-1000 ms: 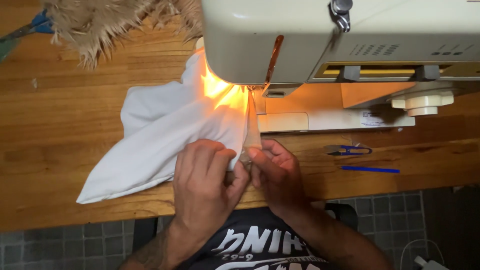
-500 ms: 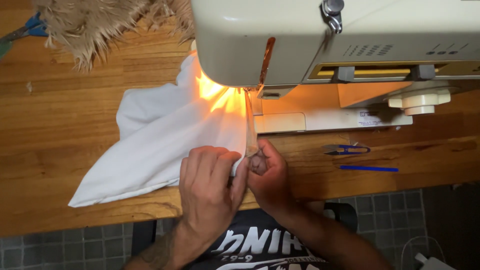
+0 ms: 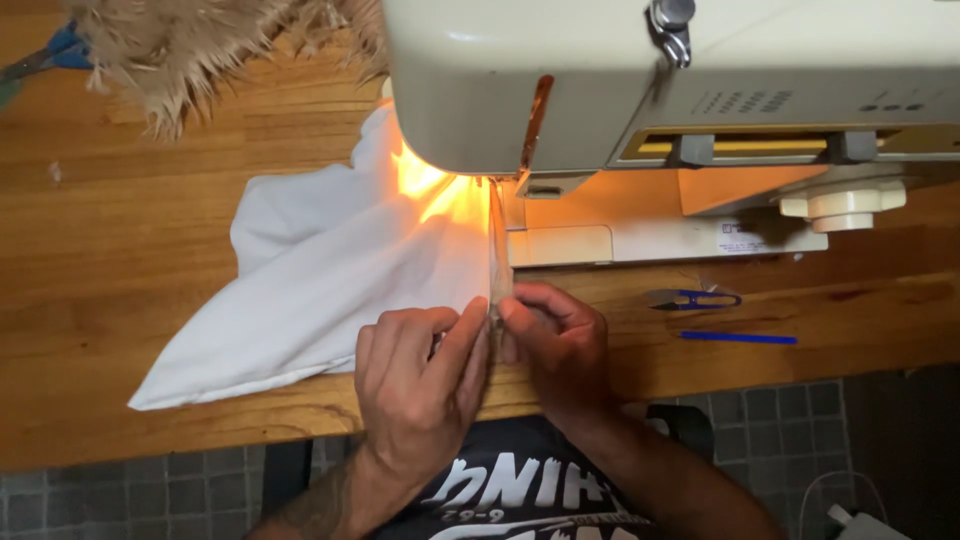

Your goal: Sewing a piece of white fabric using a sewing machine

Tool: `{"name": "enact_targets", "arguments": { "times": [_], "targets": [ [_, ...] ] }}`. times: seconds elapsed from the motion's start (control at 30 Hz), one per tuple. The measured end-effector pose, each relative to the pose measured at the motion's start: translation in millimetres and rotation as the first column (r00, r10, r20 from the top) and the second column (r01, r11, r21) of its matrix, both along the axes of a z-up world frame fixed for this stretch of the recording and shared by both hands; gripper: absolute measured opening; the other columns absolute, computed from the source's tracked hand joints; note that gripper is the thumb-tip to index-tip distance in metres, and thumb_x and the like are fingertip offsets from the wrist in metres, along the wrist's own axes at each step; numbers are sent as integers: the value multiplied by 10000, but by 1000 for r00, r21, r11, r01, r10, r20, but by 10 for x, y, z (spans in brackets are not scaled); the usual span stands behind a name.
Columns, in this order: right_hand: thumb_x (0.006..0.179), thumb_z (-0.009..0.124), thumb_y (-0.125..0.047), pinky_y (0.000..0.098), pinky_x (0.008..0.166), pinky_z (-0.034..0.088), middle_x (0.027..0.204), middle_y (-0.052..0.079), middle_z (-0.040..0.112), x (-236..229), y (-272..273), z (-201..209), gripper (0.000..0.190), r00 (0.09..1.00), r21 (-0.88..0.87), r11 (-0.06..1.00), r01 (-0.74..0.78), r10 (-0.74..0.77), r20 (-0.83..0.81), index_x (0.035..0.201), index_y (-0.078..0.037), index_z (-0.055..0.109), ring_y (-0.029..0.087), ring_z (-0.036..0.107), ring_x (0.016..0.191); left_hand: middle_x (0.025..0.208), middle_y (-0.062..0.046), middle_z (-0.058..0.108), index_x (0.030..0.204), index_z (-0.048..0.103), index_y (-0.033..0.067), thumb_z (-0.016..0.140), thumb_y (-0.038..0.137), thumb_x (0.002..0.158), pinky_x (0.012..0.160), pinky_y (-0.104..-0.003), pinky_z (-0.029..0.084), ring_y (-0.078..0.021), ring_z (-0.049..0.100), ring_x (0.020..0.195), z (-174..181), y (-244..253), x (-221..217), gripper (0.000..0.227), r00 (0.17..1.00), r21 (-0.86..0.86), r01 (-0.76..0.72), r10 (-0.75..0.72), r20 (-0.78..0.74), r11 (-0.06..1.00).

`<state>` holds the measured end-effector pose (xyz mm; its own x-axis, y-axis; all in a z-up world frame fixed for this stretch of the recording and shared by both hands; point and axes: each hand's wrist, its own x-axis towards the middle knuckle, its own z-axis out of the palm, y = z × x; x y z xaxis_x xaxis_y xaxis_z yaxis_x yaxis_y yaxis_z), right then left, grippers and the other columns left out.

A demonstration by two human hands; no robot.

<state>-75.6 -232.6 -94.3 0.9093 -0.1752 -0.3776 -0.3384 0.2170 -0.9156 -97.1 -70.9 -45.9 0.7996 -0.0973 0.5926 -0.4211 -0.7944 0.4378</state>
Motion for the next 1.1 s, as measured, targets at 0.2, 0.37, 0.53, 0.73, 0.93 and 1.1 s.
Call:
{"name": "enact_targets", "arguments": {
  "times": [0.2,0.37,0.53,0.73,0.93,1.1],
  "targets": [
    [937,803,0,313,594,480,651,84,633,-30,11,-96,169,999,216,975,-51,48,20,1094,55,836,166,568,592,1041,-39,726,1366,786,134,869,139,1129,740,-466,390,-303,627,869,23,1,21,251,1000,6,5,-6,21,1000],
    [877,699,14,305,717,553,891,95,828,-77,-12,-133,277,999,162,986,-31,33,-10,1103,38,857,166,717,792,1123,-86,717,1530,690,167,829,217,1177,761,-510,416,-349,621,934,-76,31,30,382,995,76,87,-83,-53,993],
    [979,752,-172,314,644,457,707,74,669,-61,-63,-178,262,999,368,929,-32,38,-10,1090,62,791,155,587,644,1086,-81,690,1436,748,103,748,201,1186,735,-509,411,-356,605,912,-61,49,70,268,990,105,131,-125,-67,986],
    [1043,713,-193,251,569,296,636,68,591,39,-126,49,222,992,371,924,-91,118,-52,913,-13,700,109,458,566,1011,-121,703,1312,767,71,786,92,1119,775,-532,404,-372,590,860,25,322,100,195,996,18,75,-74,-56,997],
    [1002,700,-174,275,582,286,594,59,463,73,-86,84,199,987,461,885,-55,118,-108,936,-16,599,149,440,561,1099,-112,621,1350,825,225,807,112,1086,803,-559,404,-389,552,932,56,447,100,288,994,154,-56,69,-81,986],
    [1057,682,-108,223,528,343,675,-13,518,68,-127,115,106,971,541,839,62,74,-226,986,-67,616,73,495,587,1271,-70,725,1296,828,165,801,402,1151,975,-490,505,-353,638,1125,223,229,191,279,984,122,173,-176,12,977]
  ]
}}
